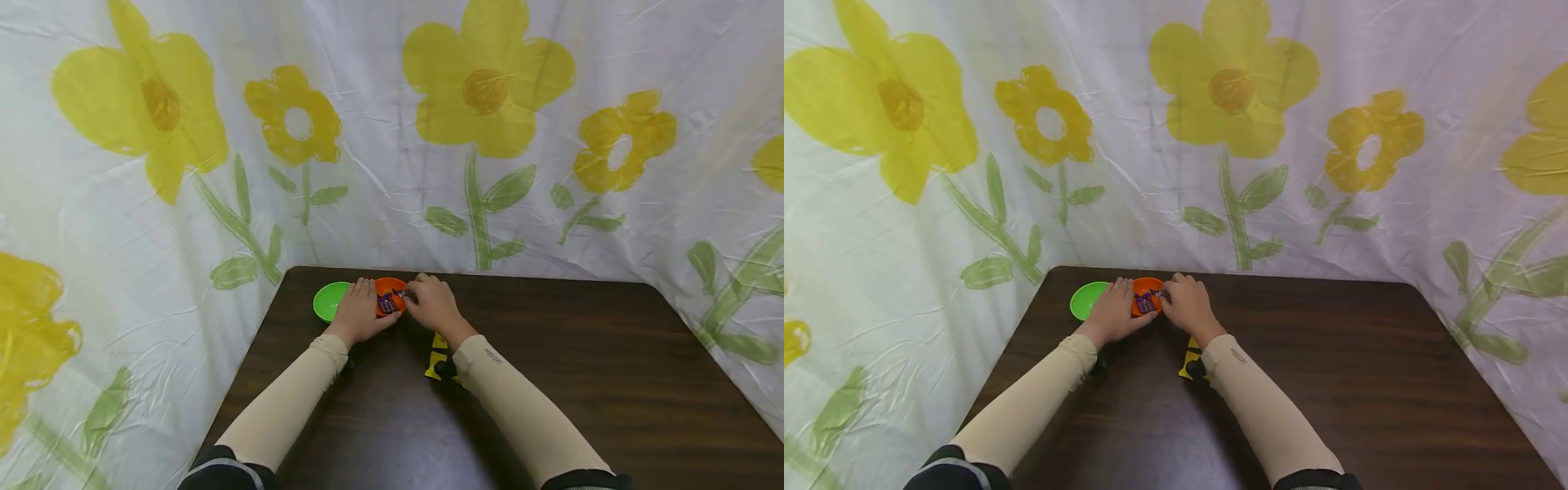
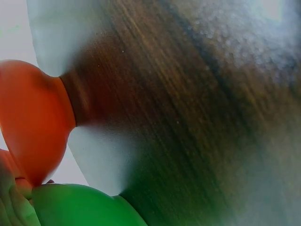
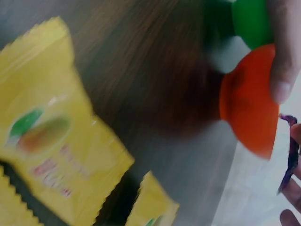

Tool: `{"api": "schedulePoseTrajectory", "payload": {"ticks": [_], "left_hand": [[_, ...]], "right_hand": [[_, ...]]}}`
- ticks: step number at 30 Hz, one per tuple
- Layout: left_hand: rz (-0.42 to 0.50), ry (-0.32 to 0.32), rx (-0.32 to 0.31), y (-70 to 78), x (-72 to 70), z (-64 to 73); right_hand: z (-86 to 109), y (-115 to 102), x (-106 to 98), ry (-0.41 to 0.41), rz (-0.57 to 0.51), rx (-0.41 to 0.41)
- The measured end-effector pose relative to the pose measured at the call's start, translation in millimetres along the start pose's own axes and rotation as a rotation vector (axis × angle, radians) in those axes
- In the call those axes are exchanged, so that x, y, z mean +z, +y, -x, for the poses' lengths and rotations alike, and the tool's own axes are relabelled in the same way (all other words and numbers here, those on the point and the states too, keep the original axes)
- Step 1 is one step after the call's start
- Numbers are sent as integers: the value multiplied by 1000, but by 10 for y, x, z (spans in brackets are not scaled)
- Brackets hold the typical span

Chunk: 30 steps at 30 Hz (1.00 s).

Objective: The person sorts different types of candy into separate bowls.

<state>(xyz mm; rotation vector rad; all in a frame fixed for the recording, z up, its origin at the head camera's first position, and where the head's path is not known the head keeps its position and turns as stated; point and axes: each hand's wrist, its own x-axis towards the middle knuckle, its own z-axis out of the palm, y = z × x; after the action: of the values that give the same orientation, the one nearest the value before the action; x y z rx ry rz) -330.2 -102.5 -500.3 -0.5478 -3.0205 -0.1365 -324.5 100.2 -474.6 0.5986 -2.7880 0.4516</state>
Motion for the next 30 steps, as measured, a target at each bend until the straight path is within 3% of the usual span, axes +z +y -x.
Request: {"api": "schedulePoseTrajectory", "payload": {"ticks": [9, 20, 30], "left_hand": [[-33, -18, 17, 34, -4, -21], [-1, -4, -1, 42, 7, -3], [1, -23, -7, -7, -28, -4]], "right_hand": [[-55, -87, -7, -6, -5, 16], [72, 86, -41, -1, -56, 28], [306, 292, -162, -106, -131, 54]]}}
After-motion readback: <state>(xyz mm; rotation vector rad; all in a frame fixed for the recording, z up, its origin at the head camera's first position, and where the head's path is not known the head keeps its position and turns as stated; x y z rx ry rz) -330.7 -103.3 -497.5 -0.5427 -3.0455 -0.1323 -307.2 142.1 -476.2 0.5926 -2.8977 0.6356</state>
